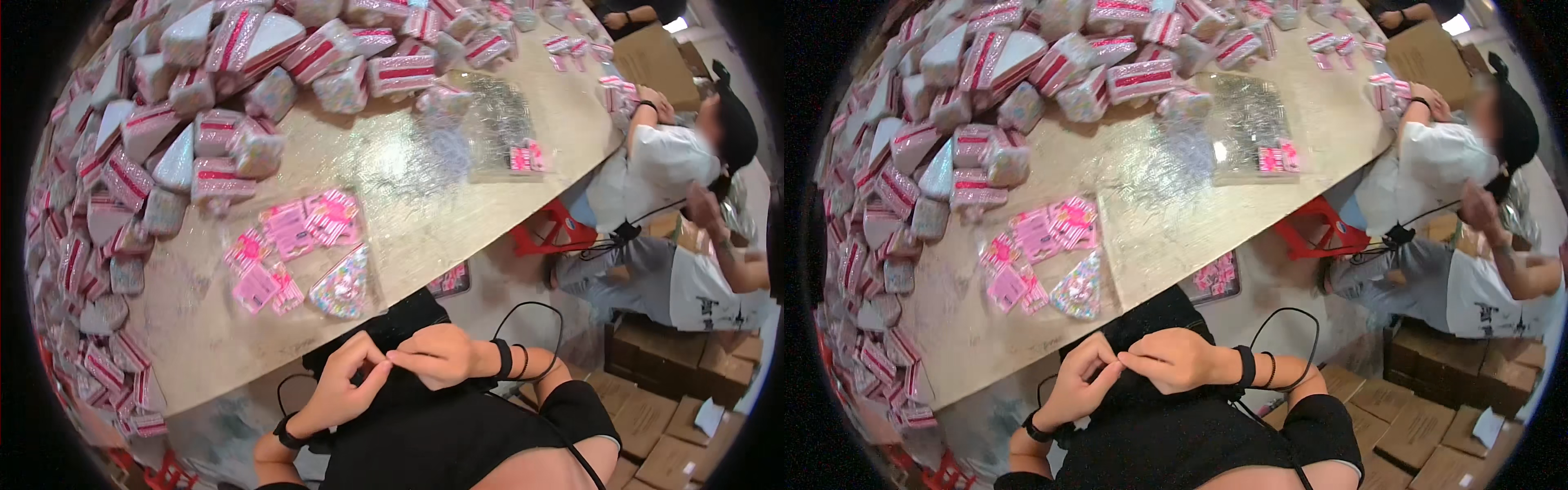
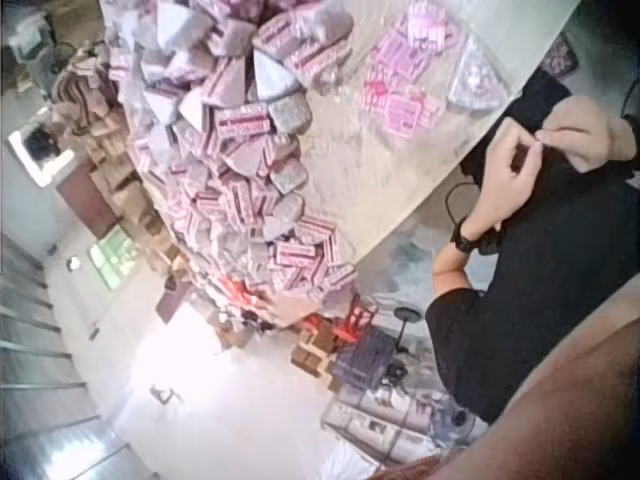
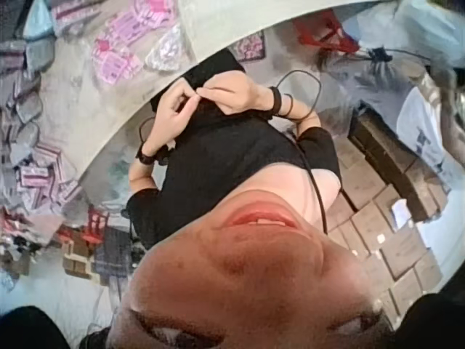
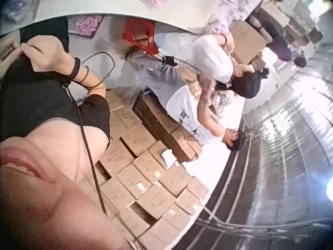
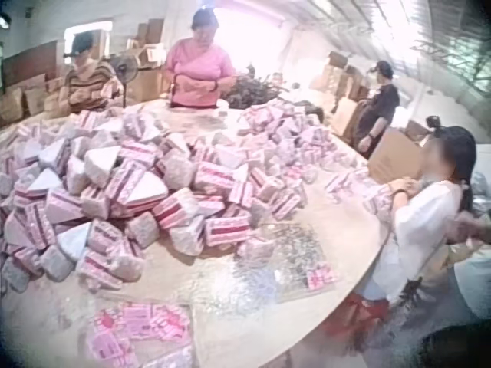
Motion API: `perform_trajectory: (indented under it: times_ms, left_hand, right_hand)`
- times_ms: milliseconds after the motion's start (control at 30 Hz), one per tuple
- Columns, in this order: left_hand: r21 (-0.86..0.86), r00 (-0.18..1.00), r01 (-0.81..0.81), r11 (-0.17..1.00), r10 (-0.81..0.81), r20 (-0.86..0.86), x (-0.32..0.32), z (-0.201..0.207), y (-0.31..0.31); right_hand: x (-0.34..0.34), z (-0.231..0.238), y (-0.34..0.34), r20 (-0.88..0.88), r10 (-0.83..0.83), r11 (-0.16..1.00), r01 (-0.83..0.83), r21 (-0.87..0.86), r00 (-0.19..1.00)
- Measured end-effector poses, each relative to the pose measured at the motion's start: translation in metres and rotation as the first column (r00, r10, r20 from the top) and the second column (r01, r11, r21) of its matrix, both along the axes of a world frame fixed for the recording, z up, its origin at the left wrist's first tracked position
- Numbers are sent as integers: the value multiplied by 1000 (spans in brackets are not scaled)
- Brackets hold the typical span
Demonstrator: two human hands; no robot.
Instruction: Packing triangle-shaped decorative sponges into plastic sleeves and sealing them at a factory workbench.
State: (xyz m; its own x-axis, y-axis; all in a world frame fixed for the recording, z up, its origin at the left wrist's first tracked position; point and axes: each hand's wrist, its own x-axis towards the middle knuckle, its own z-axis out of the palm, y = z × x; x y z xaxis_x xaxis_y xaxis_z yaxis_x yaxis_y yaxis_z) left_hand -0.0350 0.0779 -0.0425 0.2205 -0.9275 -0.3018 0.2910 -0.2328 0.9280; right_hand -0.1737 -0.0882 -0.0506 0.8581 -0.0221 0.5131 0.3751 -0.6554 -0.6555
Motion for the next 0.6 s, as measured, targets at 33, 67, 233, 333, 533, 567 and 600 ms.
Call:
perform_trajectory:
  times_ms: [33, 67, 233, 333, 533, 567, 600]
  left_hand:
    - [28, 999, 6, 1000, -4, -50, -2, -2, -1]
    - [51, 986, 8, 999, 0, -169, -1, -2, -2]
    - [162, 805, 108, 981, 9, -593, 12, 4, -6]
    - [211, 717, 86, 974, 87, -692, 13, 7, -1]
    - [-6, 999, 2, 1000, -2, -36, 4, 14, 7]
    - [57, 974, -23, 998, 35, -225, 0, 13, 10]
    - [91, 909, -32, 995, 67, -411, -3, 9, 9]
  right_hand:
    - [-3, 1, -2, -5, 0, 999, -1, -46, 1000]
    - [-4, 3, -3, -8, 3, 995, -4, -98, 1000]
    - [0, 5, -11, 18, 18, 988, -15, -155, 1000]
    - [2, 11, -10, -35, 60, 995, -63, -83, 998]
    - [15, 10, 2, -114, 45, 963, -12, 270, 992]
    - [18, 10, 4, -67, -5, 982, 17, 186, 998]
    - [18, 9, 5, -92, 10, 979, 9, 204, 996]
